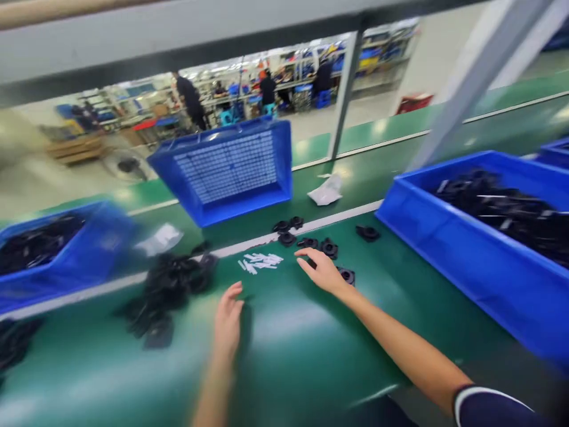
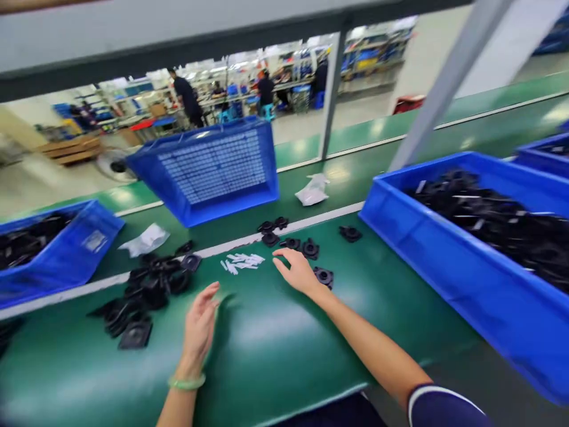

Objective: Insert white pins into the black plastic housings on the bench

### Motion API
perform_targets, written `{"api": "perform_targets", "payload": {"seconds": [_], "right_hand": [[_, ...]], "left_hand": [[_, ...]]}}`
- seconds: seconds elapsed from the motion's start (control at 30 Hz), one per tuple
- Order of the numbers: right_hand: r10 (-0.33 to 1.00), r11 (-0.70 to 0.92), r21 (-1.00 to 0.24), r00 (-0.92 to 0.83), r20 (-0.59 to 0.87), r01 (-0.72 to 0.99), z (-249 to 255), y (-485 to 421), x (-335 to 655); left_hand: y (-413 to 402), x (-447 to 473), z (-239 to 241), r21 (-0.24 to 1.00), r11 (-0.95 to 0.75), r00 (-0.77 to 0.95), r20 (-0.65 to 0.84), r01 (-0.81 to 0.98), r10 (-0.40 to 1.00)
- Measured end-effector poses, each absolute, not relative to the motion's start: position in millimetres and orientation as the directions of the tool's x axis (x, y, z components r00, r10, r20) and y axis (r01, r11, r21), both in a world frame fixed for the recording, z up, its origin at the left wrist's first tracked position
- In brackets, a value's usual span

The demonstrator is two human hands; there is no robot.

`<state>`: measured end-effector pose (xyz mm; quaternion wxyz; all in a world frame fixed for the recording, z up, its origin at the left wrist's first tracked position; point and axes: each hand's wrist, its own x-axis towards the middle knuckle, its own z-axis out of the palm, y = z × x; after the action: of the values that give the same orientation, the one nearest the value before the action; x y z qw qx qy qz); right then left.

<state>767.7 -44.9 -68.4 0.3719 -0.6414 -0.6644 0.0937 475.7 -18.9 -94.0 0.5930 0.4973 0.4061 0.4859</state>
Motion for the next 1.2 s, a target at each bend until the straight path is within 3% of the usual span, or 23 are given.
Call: {"api": "perform_targets", "payload": {"seconds": [0.1,0.27,0.37,0.67,0.9,1.0,1.2], "right_hand": [[0.927,0.266,-0.660,0.001,0.375,0.702,-76,-58,737],[0.909,0.383,-0.598,-0.172,0.379,0.704,-91,-66,711],[0.888,0.387,-0.545,-0.141,0.438,0.744,-95,-62,718],[0.766,0.014,-0.486,0.303,0.567,0.874,-90,-74,786],[0.834,-0.187,-0.448,0.382,0.398,0.874,-119,-125,818],[0.872,-0.143,-0.455,0.330,0.363,0.879,-131,-143,804],[0.945,0.121,-0.466,0.042,0.324,0.877,-118,-135,759]], "left_hand": [[-22,494,-89,0.953,0.117,0.287,-0.033,-0.280,0.957],[-30,493,-83,0.906,0.217,0.364,-0.077,-0.363,0.928],[-29,488,-81,0.902,0.222,0.362,-0.080,-0.371,0.929],[-26,488,-77,0.906,0.275,0.322,-0.169,-0.322,0.932],[-28,493,-83,0.908,0.272,0.329,-0.163,-0.319,0.930],[-31,497,-86,0.934,0.230,0.377,-0.116,-0.275,0.919],[-34,504,-94,0.983,0.100,0.460,-0.020,-0.152,0.888]]}}
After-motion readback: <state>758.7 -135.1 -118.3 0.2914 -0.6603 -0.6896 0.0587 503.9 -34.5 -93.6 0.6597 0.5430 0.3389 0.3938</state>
